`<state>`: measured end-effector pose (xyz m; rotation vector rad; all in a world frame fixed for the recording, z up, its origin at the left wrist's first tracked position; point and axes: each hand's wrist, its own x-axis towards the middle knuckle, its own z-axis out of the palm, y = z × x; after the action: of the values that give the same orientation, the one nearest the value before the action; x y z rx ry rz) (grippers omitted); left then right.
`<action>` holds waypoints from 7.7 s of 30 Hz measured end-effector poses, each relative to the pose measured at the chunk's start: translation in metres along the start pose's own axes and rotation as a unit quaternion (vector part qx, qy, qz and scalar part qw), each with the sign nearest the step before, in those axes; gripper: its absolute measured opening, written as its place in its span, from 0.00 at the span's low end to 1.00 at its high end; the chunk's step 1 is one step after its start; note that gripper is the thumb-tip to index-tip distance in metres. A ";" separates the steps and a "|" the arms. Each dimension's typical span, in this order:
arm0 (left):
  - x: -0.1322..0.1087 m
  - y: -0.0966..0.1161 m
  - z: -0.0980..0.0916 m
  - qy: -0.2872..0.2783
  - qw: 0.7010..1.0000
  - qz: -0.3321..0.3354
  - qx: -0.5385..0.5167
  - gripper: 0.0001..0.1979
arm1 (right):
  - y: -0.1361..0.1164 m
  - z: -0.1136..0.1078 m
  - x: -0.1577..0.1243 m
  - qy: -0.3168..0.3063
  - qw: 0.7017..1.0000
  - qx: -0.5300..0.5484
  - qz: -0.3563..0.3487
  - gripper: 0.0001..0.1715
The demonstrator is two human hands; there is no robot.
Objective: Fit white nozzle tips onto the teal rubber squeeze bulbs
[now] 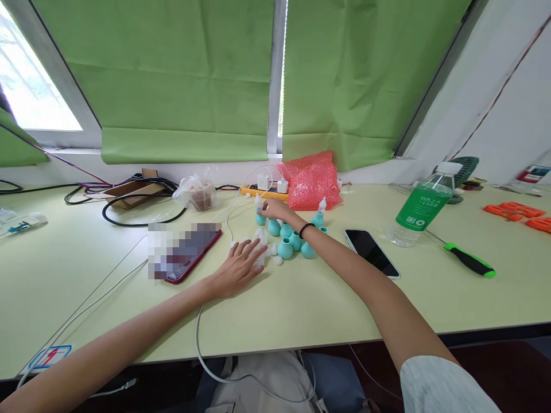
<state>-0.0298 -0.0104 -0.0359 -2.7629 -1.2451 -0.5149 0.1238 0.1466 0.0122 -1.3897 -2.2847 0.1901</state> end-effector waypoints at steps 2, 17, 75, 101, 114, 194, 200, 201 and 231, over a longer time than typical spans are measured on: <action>0.000 0.001 -0.002 0.010 1.000 -0.006 -0.014 0.22 | -0.005 -0.004 -0.003 0.045 0.999 0.005 0.001 0.15; -0.001 0.006 -0.034 0.219 0.941 -0.019 -0.257 0.19 | -0.054 -0.046 -0.133 -0.056 0.956 0.239 -0.159 0.16; 0.008 -0.002 -0.017 0.283 0.953 0.103 -0.043 0.05 | -0.057 0.008 -0.161 0.282 0.941 0.113 -0.149 0.09; 0.011 -0.003 -0.029 0.238 0.966 0.075 -0.073 0.04 | -0.057 0.006 -0.159 0.248 0.951 0.136 -0.123 0.09; 0.012 -0.009 -0.024 0.292 0.954 0.044 -0.055 0.04 | -0.048 0.005 -0.152 0.217 0.922 0.310 0.086 0.14; -0.001 0.006 -0.003 -0.010 1.000 -0.006 -0.012 0.25 | 0.083 -0.078 -0.058 0.374 0.909 -0.125 0.136 0.48; -0.002 0.006 -0.003 -0.022 0.997 -0.008 -0.067 0.25 | 0.111 -0.041 -0.072 0.173 0.955 0.021 0.241 0.20; -0.002 0.006 -0.003 -0.019 0.997 -0.010 -0.076 0.25 | 0.110 -0.040 -0.073 0.186 0.952 0.022 0.240 0.17; 0.011 0.001 -0.029 -0.017 0.823 -0.177 -0.539 0.25 | -0.062 0.013 -0.165 0.107 0.958 0.115 -0.241 0.15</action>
<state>-0.0302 -0.0087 -0.0044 -3.3039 -1.9289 -1.6647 0.1320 -0.0251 -0.0292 -0.6751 -2.2547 0.1356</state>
